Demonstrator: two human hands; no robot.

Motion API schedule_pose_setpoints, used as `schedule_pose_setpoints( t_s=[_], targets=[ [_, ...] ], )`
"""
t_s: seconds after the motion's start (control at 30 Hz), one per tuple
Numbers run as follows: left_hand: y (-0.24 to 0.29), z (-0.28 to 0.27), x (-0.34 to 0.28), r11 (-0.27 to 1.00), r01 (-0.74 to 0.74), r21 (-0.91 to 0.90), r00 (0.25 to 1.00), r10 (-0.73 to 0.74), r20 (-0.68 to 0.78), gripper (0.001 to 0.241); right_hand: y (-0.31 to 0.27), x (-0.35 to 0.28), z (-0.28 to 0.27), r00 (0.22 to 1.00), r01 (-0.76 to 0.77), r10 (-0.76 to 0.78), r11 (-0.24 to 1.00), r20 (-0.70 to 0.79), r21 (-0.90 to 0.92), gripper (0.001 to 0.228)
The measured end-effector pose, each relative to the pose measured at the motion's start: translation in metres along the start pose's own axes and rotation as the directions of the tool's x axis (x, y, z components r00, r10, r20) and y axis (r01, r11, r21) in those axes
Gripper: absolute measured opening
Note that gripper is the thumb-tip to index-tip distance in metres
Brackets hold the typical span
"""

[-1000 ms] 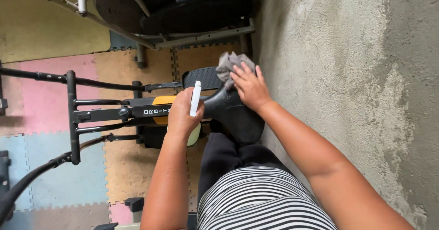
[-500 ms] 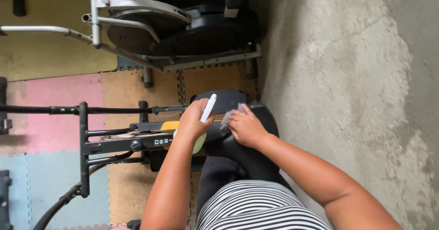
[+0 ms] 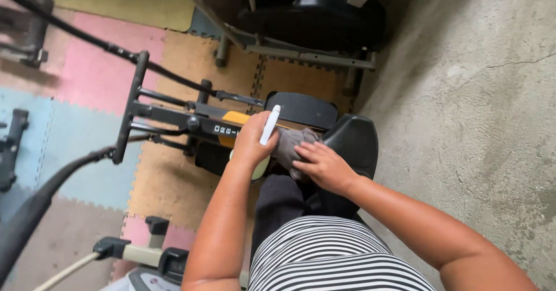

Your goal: Wiping down cardio machines using a spray cleaner and a cloth.

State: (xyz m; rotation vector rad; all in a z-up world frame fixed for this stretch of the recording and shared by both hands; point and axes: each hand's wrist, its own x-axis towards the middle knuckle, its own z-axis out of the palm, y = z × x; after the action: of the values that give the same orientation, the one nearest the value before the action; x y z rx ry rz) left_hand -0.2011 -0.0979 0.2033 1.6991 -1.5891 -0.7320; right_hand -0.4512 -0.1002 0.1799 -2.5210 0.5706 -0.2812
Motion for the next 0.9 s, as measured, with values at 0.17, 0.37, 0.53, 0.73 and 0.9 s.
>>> schedule_pose_setpoints(
  t_s=[0.17, 0.37, 0.53, 0.73, 0.9],
  targets=[
    [-0.011, -0.001, -0.070, 0.992, 0.124, 0.001, 0.988, -0.123, -0.093, 0.025, -0.006, 0.053, 0.044, 0.998, 0.029, -0.038, 0.984, -0.052, -0.175, 0.040],
    [0.017, -0.005, -0.130, 0.989, 0.145, 0.010, 0.973, -0.141, -0.183, 0.031, -0.022, 0.008, 0.038, 0.983, -0.080, 0.043, 0.975, -0.181, -0.206, 0.048],
    [0.013, 0.013, -0.161, 0.991, 0.127, -0.041, 0.977, -0.132, -0.166, 0.028, -0.029, -0.063, 0.037, 0.941, -0.205, 0.127, 0.951, -0.314, -0.229, 0.036],
    [0.018, 0.025, -0.172, 0.993, 0.102, -0.066, 0.986, -0.109, -0.124, 0.030, -0.039, -0.014, 0.055, 0.932, -0.240, 0.145, 0.934, -0.332, -0.264, 0.037],
    [0.011, 0.032, -0.171, 0.994, 0.070, -0.087, 0.995, -0.076, -0.066, 0.034, -0.045, 0.027, 0.070, 0.936, -0.237, 0.147, 0.935, -0.320, -0.265, 0.031]
  ],
)
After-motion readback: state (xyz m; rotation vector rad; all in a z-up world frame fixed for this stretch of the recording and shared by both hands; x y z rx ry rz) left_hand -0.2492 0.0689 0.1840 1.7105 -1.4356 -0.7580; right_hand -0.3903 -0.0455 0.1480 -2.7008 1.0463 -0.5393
